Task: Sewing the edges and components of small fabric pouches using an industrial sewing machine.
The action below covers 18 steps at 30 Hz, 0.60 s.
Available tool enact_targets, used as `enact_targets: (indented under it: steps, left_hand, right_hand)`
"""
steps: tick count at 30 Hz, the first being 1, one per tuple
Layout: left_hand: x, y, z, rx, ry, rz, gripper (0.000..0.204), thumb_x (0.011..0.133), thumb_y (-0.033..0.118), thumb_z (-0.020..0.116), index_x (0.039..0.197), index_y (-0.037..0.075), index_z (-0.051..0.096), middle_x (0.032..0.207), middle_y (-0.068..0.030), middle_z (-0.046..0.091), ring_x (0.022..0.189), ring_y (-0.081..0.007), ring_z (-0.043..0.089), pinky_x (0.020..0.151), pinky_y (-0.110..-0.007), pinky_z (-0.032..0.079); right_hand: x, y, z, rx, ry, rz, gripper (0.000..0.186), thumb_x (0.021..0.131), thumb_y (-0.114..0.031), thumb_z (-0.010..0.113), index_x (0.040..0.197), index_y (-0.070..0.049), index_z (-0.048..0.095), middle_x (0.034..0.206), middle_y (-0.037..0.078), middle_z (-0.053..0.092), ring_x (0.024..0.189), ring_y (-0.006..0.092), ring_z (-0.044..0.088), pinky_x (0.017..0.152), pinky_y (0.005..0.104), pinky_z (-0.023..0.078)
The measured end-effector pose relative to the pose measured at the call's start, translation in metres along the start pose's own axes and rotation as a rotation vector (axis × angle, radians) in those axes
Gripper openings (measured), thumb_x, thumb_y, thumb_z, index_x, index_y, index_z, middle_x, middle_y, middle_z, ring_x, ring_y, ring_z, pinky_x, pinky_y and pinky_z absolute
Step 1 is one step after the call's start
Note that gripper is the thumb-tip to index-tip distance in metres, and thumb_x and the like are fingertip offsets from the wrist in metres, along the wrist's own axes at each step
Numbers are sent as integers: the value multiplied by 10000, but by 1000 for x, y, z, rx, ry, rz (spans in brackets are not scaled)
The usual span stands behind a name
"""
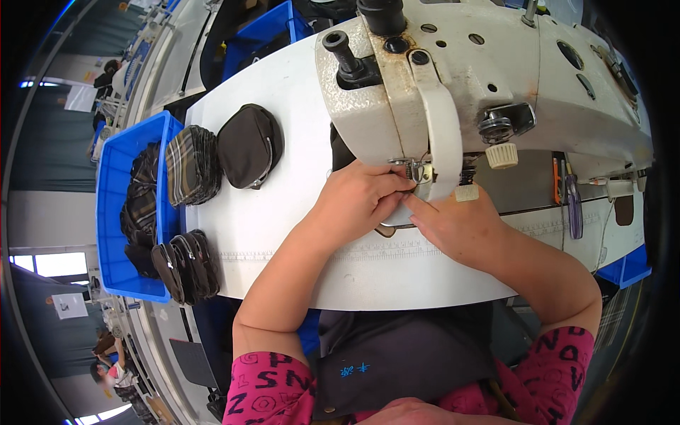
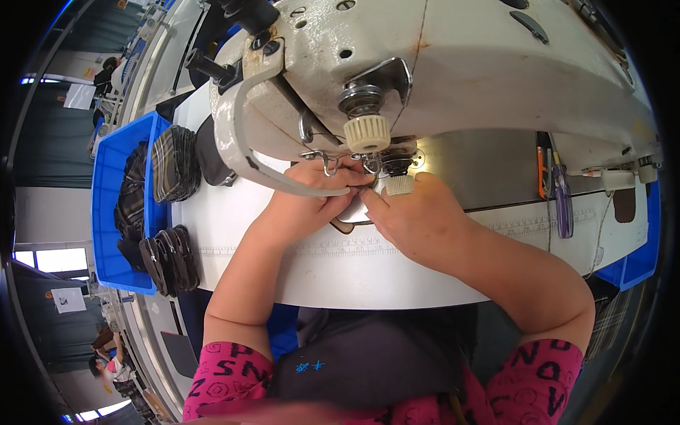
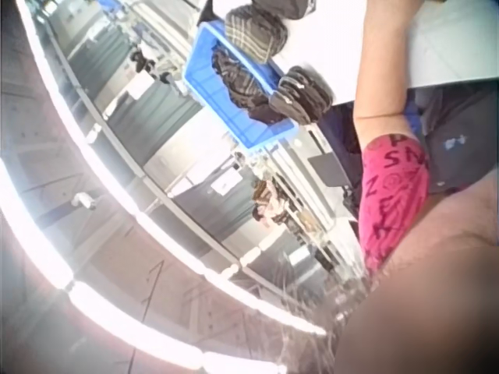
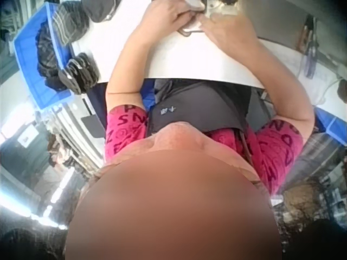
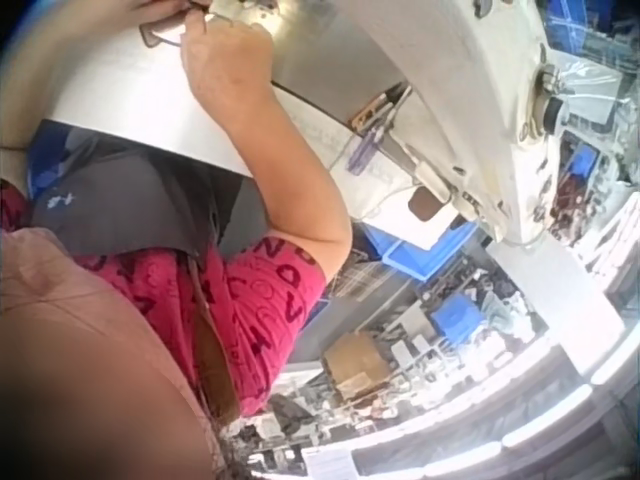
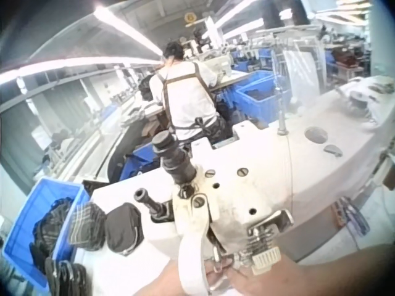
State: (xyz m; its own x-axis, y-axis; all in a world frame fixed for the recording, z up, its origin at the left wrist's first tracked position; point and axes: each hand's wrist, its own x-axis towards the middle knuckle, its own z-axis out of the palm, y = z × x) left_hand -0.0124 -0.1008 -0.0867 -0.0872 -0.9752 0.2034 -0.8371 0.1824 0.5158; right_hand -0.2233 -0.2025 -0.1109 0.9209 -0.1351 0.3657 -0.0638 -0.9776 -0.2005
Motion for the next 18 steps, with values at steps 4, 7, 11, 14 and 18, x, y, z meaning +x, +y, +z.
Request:
enact_targets:
  steps: [4, 7, 11, 14, 18]
  left_hand:
    - [2, 2, 0, 21, 11, -1, 276, 847, 67, 723, 1111, 102, 797, 1114, -79, 761, 998, -310, 716, 873, -400, 585]
    - [2, 4, 5, 38, 25, -38, 298, 862, 57, 707, 1150, 81, 782, 1102, -128, 761, 990, -342, 726, 876, -421, 582]
    - [0, 12, 11, 66, 31, -133, 273, 878, 59, 709, 1144, 72, 771, 1102, -129, 754, 980, -347, 714, 865, -430, 575]
    - [0, 14, 13, 67, 51, -116, 281, 858, 35, 711, 1130, 68, 771, 1126, -121, 746, 971, -349, 703, 854, -440, 574]
    - [-2, 12, 13, 103, 65, -62, 312, 816, 20, 749, 1120, 82, 776, 1115, -83, 738, 963, -316, 699, 841, -423, 577]
  right_hand:
    - [2, -2, -2, 3, 36, 14, 246, 838, -181, 774, 1037, -71, 679, 739, 16, 632, 660, 222, 637, 638, 390, 482]
    - [4, -1, -1, -58, 112, 18, 255, 834, -178, 778, 1049, -79, 685, 751, 23, 623, 708, 238, 643, 655, 393, 485]
    - [0, 2, -3, -143, -41, 53, 282, 843, -200, 777, 1085, -81, 696, 779, 24, 624, 723, 238, 634, 674, 379, 475]
    - [1, 1, -1, -111, 35, 5, 284, 854, -230, 777, 1083, -83, 693, 795, 20, 626, 720, 224, 628, 673, 374, 468]
    - [4, -2, -1, -118, 84, -21, 271, 872, -256, 770, 1064, -85, 685, 804, 15, 629, 727, 209, 631, 661, 373, 468]
